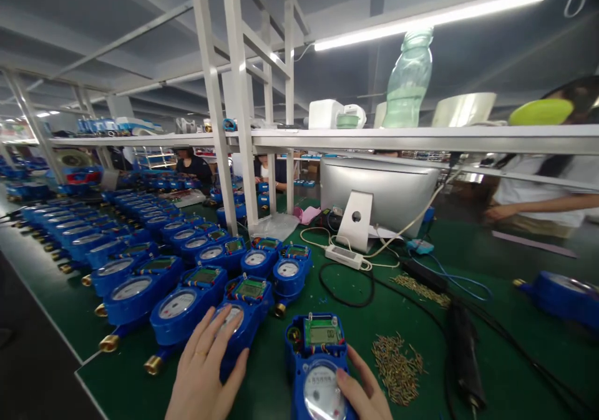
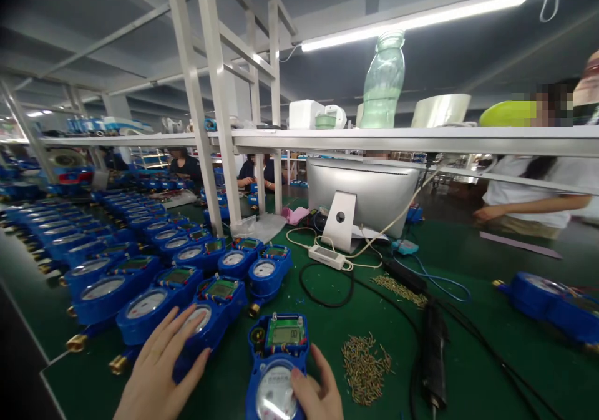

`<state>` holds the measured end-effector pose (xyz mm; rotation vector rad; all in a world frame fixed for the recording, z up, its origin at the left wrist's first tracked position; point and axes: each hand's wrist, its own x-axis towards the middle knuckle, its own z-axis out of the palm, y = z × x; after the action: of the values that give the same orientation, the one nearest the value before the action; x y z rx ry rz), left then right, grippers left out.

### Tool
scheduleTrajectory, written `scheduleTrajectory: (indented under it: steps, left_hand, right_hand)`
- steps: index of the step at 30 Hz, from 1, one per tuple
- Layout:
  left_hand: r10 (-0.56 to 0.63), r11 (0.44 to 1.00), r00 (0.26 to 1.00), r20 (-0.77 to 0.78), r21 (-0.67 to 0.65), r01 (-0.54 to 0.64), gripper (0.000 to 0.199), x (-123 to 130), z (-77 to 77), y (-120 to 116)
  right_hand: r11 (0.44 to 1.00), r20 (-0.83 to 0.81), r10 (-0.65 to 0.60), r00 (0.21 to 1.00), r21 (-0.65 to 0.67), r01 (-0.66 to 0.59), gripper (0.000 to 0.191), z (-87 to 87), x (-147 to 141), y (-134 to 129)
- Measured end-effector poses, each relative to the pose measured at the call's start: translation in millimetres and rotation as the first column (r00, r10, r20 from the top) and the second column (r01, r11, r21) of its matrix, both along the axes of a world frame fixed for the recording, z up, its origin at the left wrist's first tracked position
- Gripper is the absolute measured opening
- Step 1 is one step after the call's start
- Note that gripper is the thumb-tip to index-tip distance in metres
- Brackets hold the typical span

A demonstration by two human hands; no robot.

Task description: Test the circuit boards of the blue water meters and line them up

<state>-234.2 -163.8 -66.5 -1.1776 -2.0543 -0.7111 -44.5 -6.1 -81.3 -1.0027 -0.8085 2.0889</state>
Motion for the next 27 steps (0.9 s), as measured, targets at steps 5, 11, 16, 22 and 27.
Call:
scheduleTrajectory:
  steps: [5, 11, 16, 22, 27]
  left_hand:
    - [-0.272, 0.955, 0.959, -0.080, 0.102, 0.280, 0.041, 35.2, 12.5, 36.5]
    - [-0.488, 0.847, 0.871, -0.057, 0.211, 0.488, 0.044, 47.2, 8.9, 90.9]
    - [-0.471, 0.874, 0.882, 0.018, 0.149, 0.464, 0.048, 40.9, -19.8, 110.5]
    - [-0.326, 0.943, 0.903, 0.281, 0.168, 0.288, 0.055, 26.1, -37.1, 123.3]
    - [-0.277, 0.961, 0.880, 0.387, 0.106, 0.256, 0.065, 19.0, -47.4, 133.0]
  right_hand:
    - [0.999, -0.014, -0.034, 0.999, -0.017, 0.034, 0.079, 13.4, -10.9, 36.1]
    - [0.994, -0.086, -0.096, 0.992, 0.045, 0.100, 0.066, 19.8, -35.1, 61.4]
    - [0.984, -0.080, -0.150, 0.985, 0.085, 0.157, 0.042, 12.1, -65.1, 79.8]
    - [0.971, -0.039, -0.203, 0.978, 0.122, 0.206, 0.030, 7.9, -95.7, 110.5]
    - [0.968, -0.015, -0.204, 0.979, 0.148, 0.204, 0.031, 8.1, -111.7, 131.7]
